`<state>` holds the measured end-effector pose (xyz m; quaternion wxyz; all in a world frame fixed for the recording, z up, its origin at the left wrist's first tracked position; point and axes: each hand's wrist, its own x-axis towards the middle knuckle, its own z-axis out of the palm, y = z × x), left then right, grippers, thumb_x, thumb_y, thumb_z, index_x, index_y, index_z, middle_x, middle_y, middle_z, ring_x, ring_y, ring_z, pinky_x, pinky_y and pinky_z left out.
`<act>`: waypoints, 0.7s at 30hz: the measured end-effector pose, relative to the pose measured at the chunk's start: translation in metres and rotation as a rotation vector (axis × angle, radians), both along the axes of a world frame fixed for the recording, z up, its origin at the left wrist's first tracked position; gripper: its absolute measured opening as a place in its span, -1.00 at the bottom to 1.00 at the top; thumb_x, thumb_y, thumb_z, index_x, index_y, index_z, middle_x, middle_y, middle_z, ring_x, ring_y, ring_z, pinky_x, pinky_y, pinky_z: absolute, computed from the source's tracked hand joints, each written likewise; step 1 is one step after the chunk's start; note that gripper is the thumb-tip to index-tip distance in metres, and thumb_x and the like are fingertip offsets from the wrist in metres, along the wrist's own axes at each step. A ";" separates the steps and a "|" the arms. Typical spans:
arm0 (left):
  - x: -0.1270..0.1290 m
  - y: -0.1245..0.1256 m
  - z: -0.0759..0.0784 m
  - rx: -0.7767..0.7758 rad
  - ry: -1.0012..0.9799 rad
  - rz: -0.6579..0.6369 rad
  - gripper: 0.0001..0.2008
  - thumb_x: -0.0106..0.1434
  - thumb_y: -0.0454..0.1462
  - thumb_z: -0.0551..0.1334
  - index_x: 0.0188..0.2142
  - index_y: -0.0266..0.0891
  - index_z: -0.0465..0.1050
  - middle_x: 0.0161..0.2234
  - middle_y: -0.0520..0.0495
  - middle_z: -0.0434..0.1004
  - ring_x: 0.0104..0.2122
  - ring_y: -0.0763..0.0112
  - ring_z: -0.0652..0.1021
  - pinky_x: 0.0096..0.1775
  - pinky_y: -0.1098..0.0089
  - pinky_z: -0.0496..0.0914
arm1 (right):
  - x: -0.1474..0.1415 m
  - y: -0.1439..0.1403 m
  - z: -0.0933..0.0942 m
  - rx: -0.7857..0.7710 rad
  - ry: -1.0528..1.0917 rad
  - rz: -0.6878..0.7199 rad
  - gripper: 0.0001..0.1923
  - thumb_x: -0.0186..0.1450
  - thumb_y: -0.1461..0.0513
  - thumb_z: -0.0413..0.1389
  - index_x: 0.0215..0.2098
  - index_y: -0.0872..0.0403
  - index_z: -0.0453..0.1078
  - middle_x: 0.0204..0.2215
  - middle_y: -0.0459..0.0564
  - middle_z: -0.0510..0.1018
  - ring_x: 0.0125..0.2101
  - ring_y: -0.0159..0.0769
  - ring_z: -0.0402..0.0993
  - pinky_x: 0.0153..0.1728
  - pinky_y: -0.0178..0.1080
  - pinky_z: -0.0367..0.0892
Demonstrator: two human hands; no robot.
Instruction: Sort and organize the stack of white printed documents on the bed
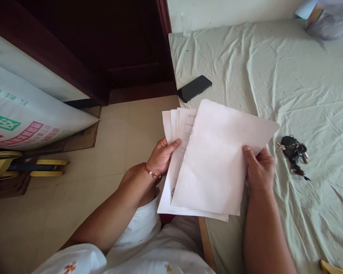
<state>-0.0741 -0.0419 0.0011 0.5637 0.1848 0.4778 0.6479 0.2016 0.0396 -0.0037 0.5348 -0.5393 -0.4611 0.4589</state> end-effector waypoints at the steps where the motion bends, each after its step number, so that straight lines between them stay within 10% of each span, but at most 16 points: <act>1: 0.000 0.000 -0.001 -0.002 0.007 0.006 -0.54 -0.01 -0.06 0.58 -0.14 -0.19 0.69 -0.11 -0.13 0.75 0.02 0.07 0.66 0.18 0.09 0.45 | 0.000 0.000 -0.001 -0.008 -0.006 0.028 -0.70 0.12 0.06 0.45 -0.23 -0.04 0.63 -0.28 -0.13 0.68 -0.42 -0.37 0.50 -0.38 -0.30 0.46; 10: 0.001 0.004 -0.002 -0.036 0.026 0.021 -0.56 0.00 -0.01 0.55 -0.17 -0.18 0.70 -0.18 -0.13 0.76 0.03 0.00 0.66 0.24 0.00 0.39 | 0.003 -0.002 -0.002 -0.218 -0.077 0.023 -0.63 -0.05 0.06 0.53 -0.40 0.08 0.60 -0.43 -0.04 0.66 -0.55 -0.31 0.48 -0.59 -0.27 0.43; 21: -0.002 0.005 -0.006 -0.017 0.075 0.030 -0.60 0.02 0.02 0.55 -0.25 -0.17 0.72 -0.17 -0.14 0.77 0.13 -0.12 0.58 0.31 -0.05 0.27 | -0.003 0.002 -0.005 0.016 -0.117 -0.136 -0.66 -0.03 0.11 0.52 -0.36 0.13 0.67 -0.35 0.00 0.71 -0.40 -0.27 0.57 -0.29 -0.23 0.56</act>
